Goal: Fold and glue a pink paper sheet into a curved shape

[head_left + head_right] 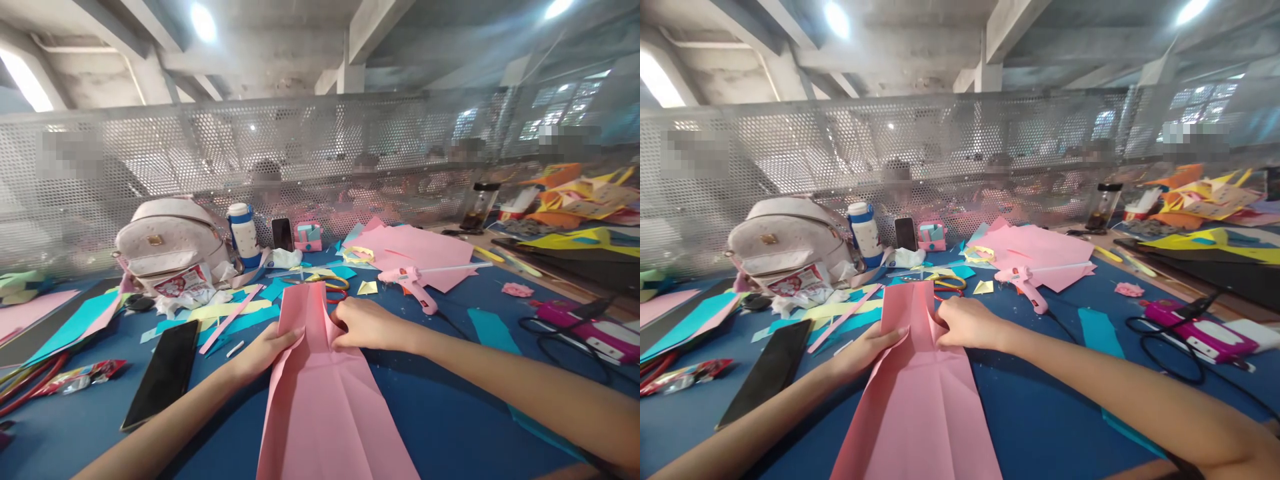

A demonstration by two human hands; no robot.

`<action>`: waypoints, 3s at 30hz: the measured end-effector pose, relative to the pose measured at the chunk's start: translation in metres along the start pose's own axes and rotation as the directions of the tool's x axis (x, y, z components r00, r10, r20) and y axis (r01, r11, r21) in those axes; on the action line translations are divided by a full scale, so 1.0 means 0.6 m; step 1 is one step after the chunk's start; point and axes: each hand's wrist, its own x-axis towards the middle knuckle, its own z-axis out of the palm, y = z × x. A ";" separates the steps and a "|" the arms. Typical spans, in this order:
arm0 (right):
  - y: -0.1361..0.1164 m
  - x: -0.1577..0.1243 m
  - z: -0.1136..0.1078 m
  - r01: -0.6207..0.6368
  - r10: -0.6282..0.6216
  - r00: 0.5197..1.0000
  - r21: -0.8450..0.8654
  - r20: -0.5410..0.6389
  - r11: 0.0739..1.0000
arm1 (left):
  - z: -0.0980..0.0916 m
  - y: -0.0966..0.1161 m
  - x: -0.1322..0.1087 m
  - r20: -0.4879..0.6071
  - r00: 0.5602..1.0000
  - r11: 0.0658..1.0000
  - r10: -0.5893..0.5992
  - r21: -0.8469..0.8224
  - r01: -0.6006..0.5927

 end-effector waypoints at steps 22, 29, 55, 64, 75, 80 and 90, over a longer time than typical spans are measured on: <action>-0.020 0.019 0.002 0.114 -0.119 0.988 -0.054 -0.100 0.992 | 0.005 0.003 -0.001 -0.029 0.999 1.000 0.024 0.001 -0.024; -0.002 0.016 0.006 0.111 -0.080 0.986 0.219 -0.147 0.969 | 0.005 -0.002 0.000 -0.049 0.999 1.000 0.012 -0.026 -0.013; -0.033 0.034 0.009 0.118 -0.038 0.944 0.227 -0.328 0.967 | 0.024 0.000 -0.001 -0.374 0.908 0.979 0.186 0.149 -0.139; 0.018 0.046 0.005 0.168 -0.100 0.973 0.339 -0.209 0.926 | 0.024 0.000 -0.003 -0.510 0.791 0.929 0.339 0.315 -0.195; 0.000 0.035 0.013 0.111 -0.037 0.958 0.247 -0.284 0.963 | 0.023 0.019 0.000 -0.513 0.771 0.892 0.377 0.427 -0.152; -0.005 0.029 0.000 0.191 -0.125 0.911 0.134 -0.392 0.972 | 0.018 0.025 -0.003 -0.507 0.763 0.881 0.402 0.441 -0.171; -0.032 -0.004 -0.006 0.451 -0.605 0.746 -0.459 -0.277 0.766 | 0.002 0.028 0.002 -0.556 0.703 0.867 0.443 0.466 -0.178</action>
